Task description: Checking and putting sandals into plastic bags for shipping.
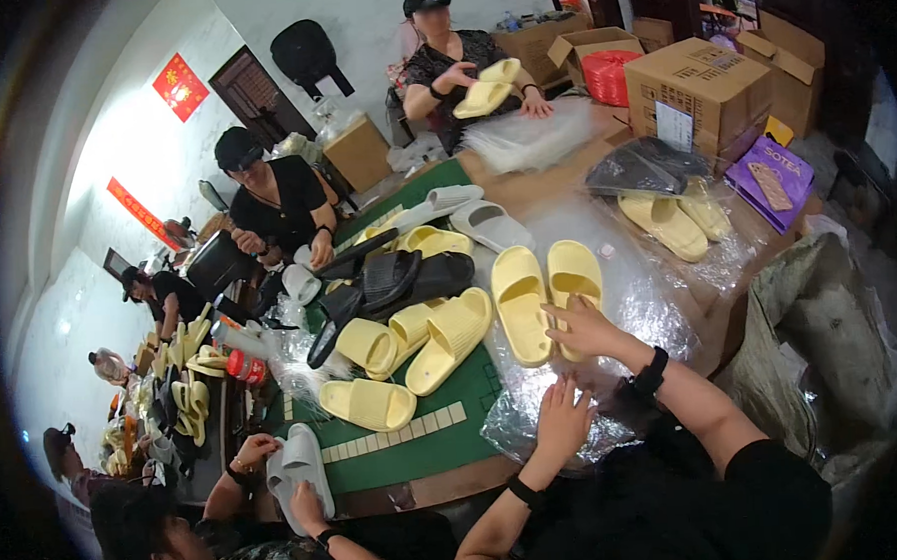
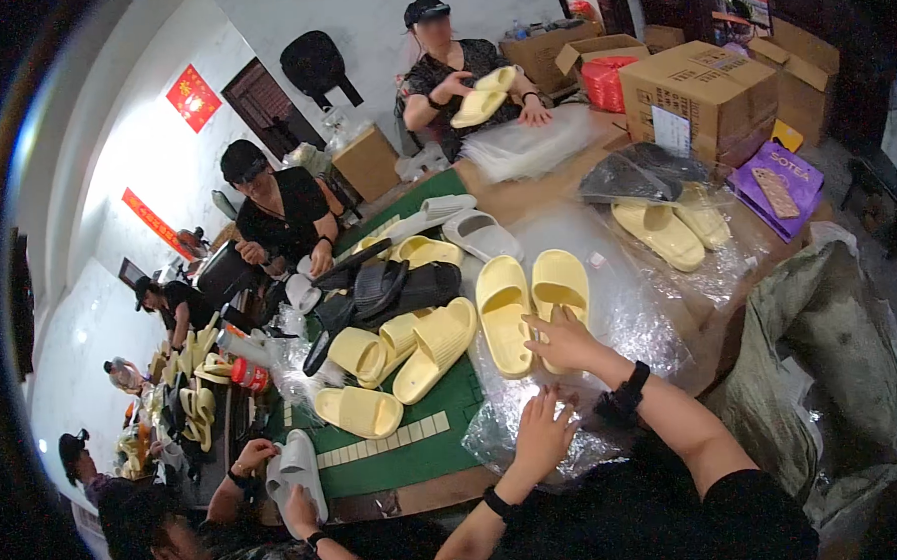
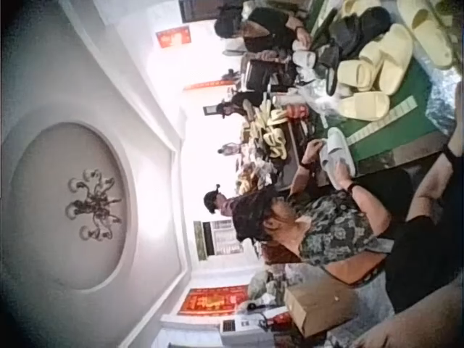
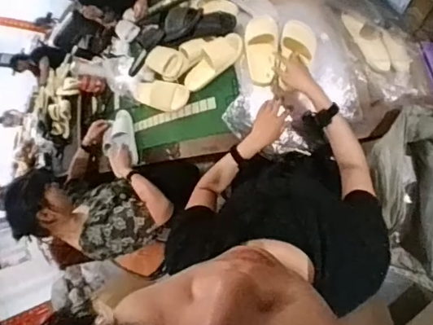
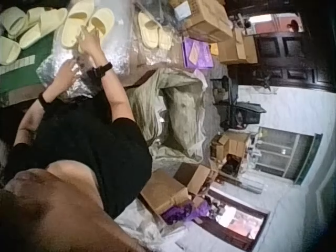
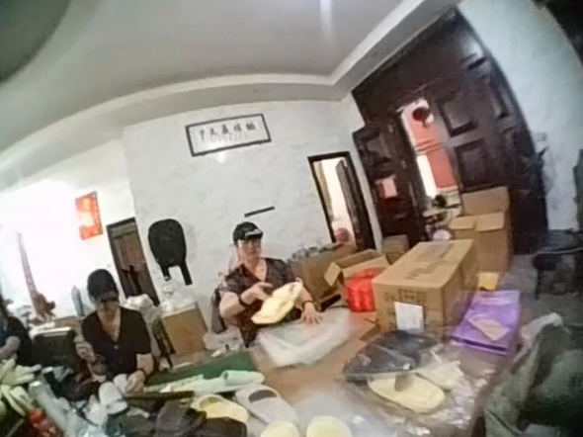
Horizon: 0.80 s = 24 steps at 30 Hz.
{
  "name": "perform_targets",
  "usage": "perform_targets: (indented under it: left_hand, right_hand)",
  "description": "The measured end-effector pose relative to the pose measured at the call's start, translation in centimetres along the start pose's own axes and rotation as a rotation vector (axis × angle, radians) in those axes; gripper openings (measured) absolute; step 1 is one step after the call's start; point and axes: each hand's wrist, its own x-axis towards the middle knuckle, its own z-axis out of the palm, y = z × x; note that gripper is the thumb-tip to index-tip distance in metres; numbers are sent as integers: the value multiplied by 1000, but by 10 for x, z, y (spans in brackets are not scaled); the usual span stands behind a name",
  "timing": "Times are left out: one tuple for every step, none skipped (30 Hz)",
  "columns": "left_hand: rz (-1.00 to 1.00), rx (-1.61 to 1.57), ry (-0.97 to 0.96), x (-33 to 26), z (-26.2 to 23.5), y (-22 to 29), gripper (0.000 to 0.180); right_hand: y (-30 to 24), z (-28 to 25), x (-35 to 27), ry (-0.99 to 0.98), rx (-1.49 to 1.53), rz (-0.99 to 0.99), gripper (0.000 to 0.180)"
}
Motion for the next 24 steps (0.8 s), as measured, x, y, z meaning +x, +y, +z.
perform_targets:
  left_hand:
    - [3, -6, 5, 0, 0, 0, 36]
    - [3, -13, -3, 0, -2, -1, 36]
    - [0, 0, 0, -1, -2, -2, 36]
    - [0, 2, -2, 0, -1, -2, 37]
    - [2, 3, -5, 0, 1, -2, 37]
    - [-1, 21, -21, -1, 2, -2, 38]
    - [-3, 32, -15, -2, 1, -2, 38]
    - [-4, 24, -12, -2, 1, -2, 39]
    - [-4, 15, -9, -2, 1, -2, 39]
    - [2, 28, 1, -1, 1, -3, 40]
    - [1, 35, 4, 0, -1, -2, 40]
    - [3, 29, -10, 1, -3, -1, 41]
    - [2, 23, -25, 0, -5, -1, 42]
    - [2, 39, -46, 1, -5, -2, 42]
    - [1, 40, -45, 1, -5, -3, 42]
    - [6, 34, -65, 4, -5, 0, 41]
    - [-6, 33, -84, 4, -4, -1, 40]
    - [-13, 29, -96, 3, 0, -3, 38]
    - [-9, 33, -90, 0, 6, -4, 38]
    - [-2, 33, -66, -5, 14, -8, 37]
    - [7, 30, -44, -6, 18, -12, 37]
    - [3, 12, -67, -3, 13, -13, 38]
    - [-1, 19, -64, 2, 9, -14, 38]
    - [-32, -9, -106, 8, 4, -15, 40]
  right_hand:
    - [-4, 2, 9, 3, 5, -13, 56]
    - [-7, 2, 19, -22, -64, 31, 57]
    - [-10, 3, 27, -45, -135, 75, 59]
    - [-13, 1, 34, -44, -111, 116, 60]
    - [-12, 1, 41, -36, -110, 106, 60]
    - [-9, 1, 49, -44, -88, 132, 58]
    - [-11, 1, 55, -55, -65, 156, 56]
    - [-18, -3, 55, -38, -97, 172, 57]
    - [-17, -2, 60, -31, -95, 162, 57]
    - [-12, 0, 63, 1, -114, 151, 59]
    - [-9, 3, 63, 29, -131, 142, 60]
    - [-6, 7, 60, 153, -218, 101, 56]
    - [-8, 2, 56, 156, -214, 95, 56]
    - [-14, -7, 51, 121, -106, 133, 53]
    - [-15, -13, 49, 87, 2, 172, 50]
    - [-5, -8, 40, 268, 46, 75, 42]
    - [-14, -15, 32, 269, 48, 65, 42]
    - [-19, -25, 17, 220, 202, 28, 41]
    - [-28, -39, -2, 173, 350, -7, 39]
    - [-32, -43, -17, 154, 454, -41, 38]
    - [-33, -48, -32, 135, 557, -70, 38]
    - [-37, -60, -49, 104, 621, -100, 39]
    - [-41, -71, -65, 67, 688, -134, 40]
    - [-44, -82, -81, 27, 732, -142, 42]
